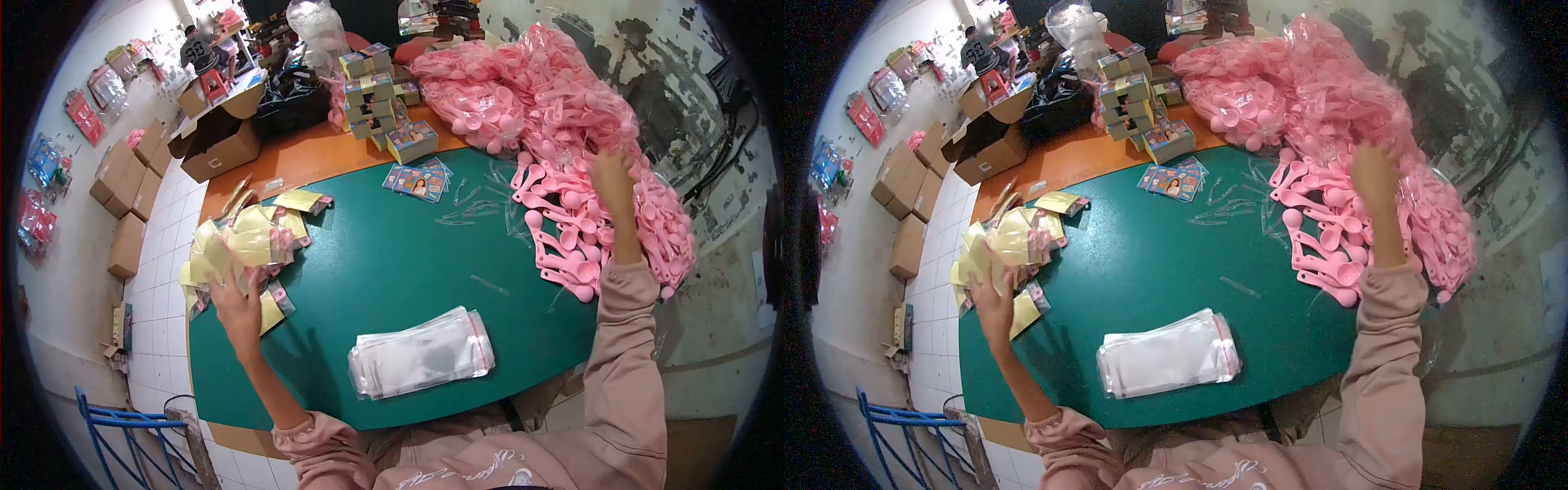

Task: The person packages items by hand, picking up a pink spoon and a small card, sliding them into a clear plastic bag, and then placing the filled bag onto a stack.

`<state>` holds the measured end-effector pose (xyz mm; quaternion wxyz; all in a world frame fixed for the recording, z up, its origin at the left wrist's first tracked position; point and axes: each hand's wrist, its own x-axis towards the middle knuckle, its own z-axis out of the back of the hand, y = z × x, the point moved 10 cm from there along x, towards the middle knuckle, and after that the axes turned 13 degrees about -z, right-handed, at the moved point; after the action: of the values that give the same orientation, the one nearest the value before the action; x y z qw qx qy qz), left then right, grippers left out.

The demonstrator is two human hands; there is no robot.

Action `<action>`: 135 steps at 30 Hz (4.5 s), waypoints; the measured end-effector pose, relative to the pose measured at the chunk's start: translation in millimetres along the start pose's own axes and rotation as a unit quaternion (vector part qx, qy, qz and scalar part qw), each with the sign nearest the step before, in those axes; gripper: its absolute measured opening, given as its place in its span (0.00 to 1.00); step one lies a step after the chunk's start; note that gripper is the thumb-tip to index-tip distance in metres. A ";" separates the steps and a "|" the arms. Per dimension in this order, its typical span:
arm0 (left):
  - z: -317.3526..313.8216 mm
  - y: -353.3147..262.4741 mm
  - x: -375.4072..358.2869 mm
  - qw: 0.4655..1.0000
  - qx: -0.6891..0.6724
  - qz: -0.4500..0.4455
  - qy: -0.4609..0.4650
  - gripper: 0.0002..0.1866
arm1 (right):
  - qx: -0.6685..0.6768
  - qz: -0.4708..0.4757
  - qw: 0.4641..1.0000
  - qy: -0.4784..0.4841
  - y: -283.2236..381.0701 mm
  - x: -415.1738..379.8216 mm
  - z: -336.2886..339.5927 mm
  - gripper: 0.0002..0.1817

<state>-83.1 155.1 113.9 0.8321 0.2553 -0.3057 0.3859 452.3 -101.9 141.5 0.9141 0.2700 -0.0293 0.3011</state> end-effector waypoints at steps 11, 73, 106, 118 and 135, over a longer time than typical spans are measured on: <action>3.3 -262.9 -37.9 0.782 -0.481 -0.258 0.302 0.11 | -0.144 0.132 0.978 0.068 7.1 -99.7 -75.4 0.11; -49.1 -230.5 -29.9 0.479 -0.812 0.093 0.319 0.17 | 0.424 0.062 0.865 0.259 159.3 -169.0 -128.8 0.12; -78.1 -206.3 -29.6 0.428 -0.821 0.197 0.322 0.19 | 0.252 0.078 0.957 0.120 137.9 -43.0 -152.0 0.11; -73.1 -231.2 -24.9 0.490 -0.765 0.088 0.409 0.17 | 0.230 0.229 0.919 0.223 177.6 -133.3 -97.1 0.09; -44.4 -233.0 -4.8 0.627 -0.688 -0.067 0.359 0.31 | 0.275 0.224 0.808 0.469 175.6 -179.8 -163.2 0.12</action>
<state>114.3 48.9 36.1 0.8327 -0.5311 -0.1412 0.0676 188.1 3.6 47.1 0.6109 0.3221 0.4276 0.5833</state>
